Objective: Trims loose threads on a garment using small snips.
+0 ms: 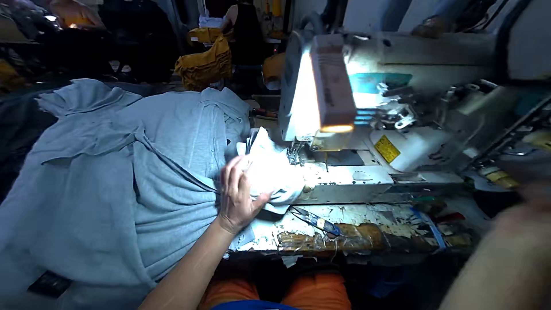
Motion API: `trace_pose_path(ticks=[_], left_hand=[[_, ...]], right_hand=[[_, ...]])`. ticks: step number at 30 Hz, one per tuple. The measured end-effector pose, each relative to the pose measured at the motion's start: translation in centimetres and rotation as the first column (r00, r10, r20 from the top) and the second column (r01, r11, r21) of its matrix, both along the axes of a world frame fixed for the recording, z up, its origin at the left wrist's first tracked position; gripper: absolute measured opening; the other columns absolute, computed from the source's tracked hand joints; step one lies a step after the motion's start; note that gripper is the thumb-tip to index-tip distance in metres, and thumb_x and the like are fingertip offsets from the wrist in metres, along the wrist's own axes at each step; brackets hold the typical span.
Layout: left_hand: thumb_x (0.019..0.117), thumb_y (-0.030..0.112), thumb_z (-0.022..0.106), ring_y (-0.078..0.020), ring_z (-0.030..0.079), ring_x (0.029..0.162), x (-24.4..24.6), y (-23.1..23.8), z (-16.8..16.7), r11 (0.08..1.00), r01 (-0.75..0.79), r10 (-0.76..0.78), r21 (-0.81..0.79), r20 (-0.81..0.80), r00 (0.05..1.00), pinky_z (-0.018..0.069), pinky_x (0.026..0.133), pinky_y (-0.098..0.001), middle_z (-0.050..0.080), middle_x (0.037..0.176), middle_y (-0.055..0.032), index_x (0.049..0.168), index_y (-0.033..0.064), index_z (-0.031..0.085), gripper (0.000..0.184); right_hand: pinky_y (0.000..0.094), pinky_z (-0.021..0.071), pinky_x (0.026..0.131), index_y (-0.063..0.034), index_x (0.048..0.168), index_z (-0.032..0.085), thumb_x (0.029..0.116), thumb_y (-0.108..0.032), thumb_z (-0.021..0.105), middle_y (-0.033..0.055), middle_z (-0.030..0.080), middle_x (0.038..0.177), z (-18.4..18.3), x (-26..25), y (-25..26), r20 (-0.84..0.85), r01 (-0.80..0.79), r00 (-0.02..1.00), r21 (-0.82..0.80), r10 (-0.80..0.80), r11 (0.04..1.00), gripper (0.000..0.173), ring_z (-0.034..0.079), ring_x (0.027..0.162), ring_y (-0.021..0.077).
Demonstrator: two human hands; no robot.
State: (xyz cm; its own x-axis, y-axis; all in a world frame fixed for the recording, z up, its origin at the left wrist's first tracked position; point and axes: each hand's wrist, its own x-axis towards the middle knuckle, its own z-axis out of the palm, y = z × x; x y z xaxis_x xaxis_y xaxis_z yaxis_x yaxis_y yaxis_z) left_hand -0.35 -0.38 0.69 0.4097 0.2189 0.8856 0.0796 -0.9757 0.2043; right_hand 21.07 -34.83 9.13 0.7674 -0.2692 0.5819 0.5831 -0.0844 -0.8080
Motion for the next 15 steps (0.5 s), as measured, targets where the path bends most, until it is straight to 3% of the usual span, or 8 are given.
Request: trace_pose_path(ticks=[1, 2, 4, 6, 7, 9, 11, 15], left_hand=[[0.0992, 0.058, 0.047, -0.0376, 0.049, 0.138, -0.3, -0.6, 1.4, 0.994, -0.079, 0.070, -0.082, -0.108, 0.992, 0.0358, 0.114, -0.0543, 0.059, 0.141, -0.0208, 0.135, -0.0008, 0.061, 0.070], [0.0967, 0.052, 0.052, -0.0404, 0.047, 0.138, -0.3, -1.1, 3.3, 0.977, -0.161, 0.125, -0.139, -0.235, 0.964, 0.0337, 0.112, -0.0599, 0.058, 0.142, -0.0201, 0.140, 0.0006, 0.058, 0.068], [0.0938, 0.043, 0.064, -0.0453, 0.054, 0.128, 0.5, -2.2, 6.9, 0.961, -0.258, 0.180, -0.103, -0.474, 0.862, 0.0356, 0.105, -0.0662, 0.064, 0.130, -0.0224, 0.136, 0.0004, 0.062, 0.060], [0.0971, 0.033, 0.064, -0.0436, 0.058, 0.122, 1.7, -3.3, 9.3, 0.971, -0.236, 0.212, 0.048, -0.631, 0.746, 0.0381, 0.103, -0.0639, 0.067, 0.122, -0.0219, 0.124, 0.0004, 0.068, 0.043], [0.0982, 0.028, 0.064, -0.0423, 0.059, 0.121, 2.5, -3.8, 10.2, 0.972, -0.211, 0.226, 0.106, -0.679, 0.699, 0.0381, 0.105, -0.0621, 0.068, 0.119, -0.0210, 0.119, 0.0010, 0.070, 0.034], [0.0937, 0.016, 0.067, -0.0407, 0.062, 0.110, 3.9, -3.4, 10.7, 0.971, -0.152, 0.238, 0.183, -0.704, 0.669, 0.0412, 0.100, -0.0586, 0.070, 0.105, -0.0184, 0.108, 0.0035, 0.073, 0.020], [0.0903, 0.012, 0.069, -0.0437, 0.062, 0.106, 5.7, -0.9, 10.8, 0.978, -0.128, 0.208, 0.165, -0.698, 0.685, 0.0411, 0.095, -0.0614, 0.070, 0.098, -0.0190, 0.101, 0.0027, 0.075, 0.015], [0.0935, 0.016, 0.065, -0.0505, 0.050, 0.130, 9.7, 6.8, 11.5, 0.929, -0.369, 0.258, 0.004, -0.722, 0.642, 0.0334, 0.107, -0.0679, 0.066, 0.123, -0.0279, 0.123, -0.0018, 0.068, 0.035]], right_hand=[[0.0206, 0.0530, 0.073, -0.0041, 0.097, 0.060, 0.1013, -0.008, 0.050, -0.0084, 0.062, 0.079, -2.9, -2.9, 1.8, 0.097, -0.100, 0.989, -0.103, 0.110, 0.990, 0.012, 0.059, 0.074, -0.0018], [0.0153, 0.0541, 0.070, -0.0099, 0.087, 0.065, 0.1031, -0.017, 0.055, -0.0134, 0.064, 0.075, -5.5, -5.5, 3.7, 0.171, -0.199, 0.956, -0.225, 0.240, 0.954, 0.020, 0.061, 0.071, -0.0077], [0.0223, 0.0573, 0.074, -0.0039, 0.087, 0.077, 0.0977, -0.024, 0.063, 0.0019, 0.073, 0.079, -10.0, -9.4, 7.5, 0.180, -0.292, 0.892, -0.473, 0.415, 0.831, 0.026, 0.069, 0.077, 0.0053], [0.0415, 0.0577, 0.085, -0.0052, 0.120, 0.076, 0.0928, -0.020, 0.060, 0.0109, 0.077, 0.100, -12.4, -11.3, 10.2, 0.104, -0.277, 0.860, -0.728, 0.500, 0.628, 0.034, 0.072, 0.096, 0.0277], [0.0478, 0.0557, 0.086, -0.0071, 0.128, 0.072, 0.0908, -0.019, 0.057, 0.0114, 0.075, 0.097, -13.1, -11.6, 11.1, 0.102, -0.229, 0.857, -0.802, 0.504, 0.552, 0.042, 0.070, 0.099, 0.0343], [0.0465, 0.0522, 0.080, -0.0128, 0.129, 0.072, 0.0891, -0.019, 0.052, 0.0084, 0.069, 0.086, -13.5, -11.4, 12.0, 0.142, -0.153, 0.857, -0.849, 0.496, 0.506, 0.046, 0.066, 0.088, 0.0330], [0.0466, 0.0538, 0.082, -0.0180, 0.122, 0.077, 0.0933, -0.027, 0.053, 0.0100, 0.068, 0.087, -13.3, -10.9, 11.9, 0.125, -0.160, 0.845, -0.868, 0.520, 0.469, 0.039, 0.066, 0.088, 0.0327], [0.0470, 0.0548, 0.085, -0.0227, 0.115, 0.080, 0.0956, -0.050, 0.056, 0.0127, 0.068, 0.091, -12.8, -10.3, 11.4, 0.037, -0.233, 0.819, -0.890, 0.573, 0.391, 0.041, 0.066, 0.091, 0.0339]])
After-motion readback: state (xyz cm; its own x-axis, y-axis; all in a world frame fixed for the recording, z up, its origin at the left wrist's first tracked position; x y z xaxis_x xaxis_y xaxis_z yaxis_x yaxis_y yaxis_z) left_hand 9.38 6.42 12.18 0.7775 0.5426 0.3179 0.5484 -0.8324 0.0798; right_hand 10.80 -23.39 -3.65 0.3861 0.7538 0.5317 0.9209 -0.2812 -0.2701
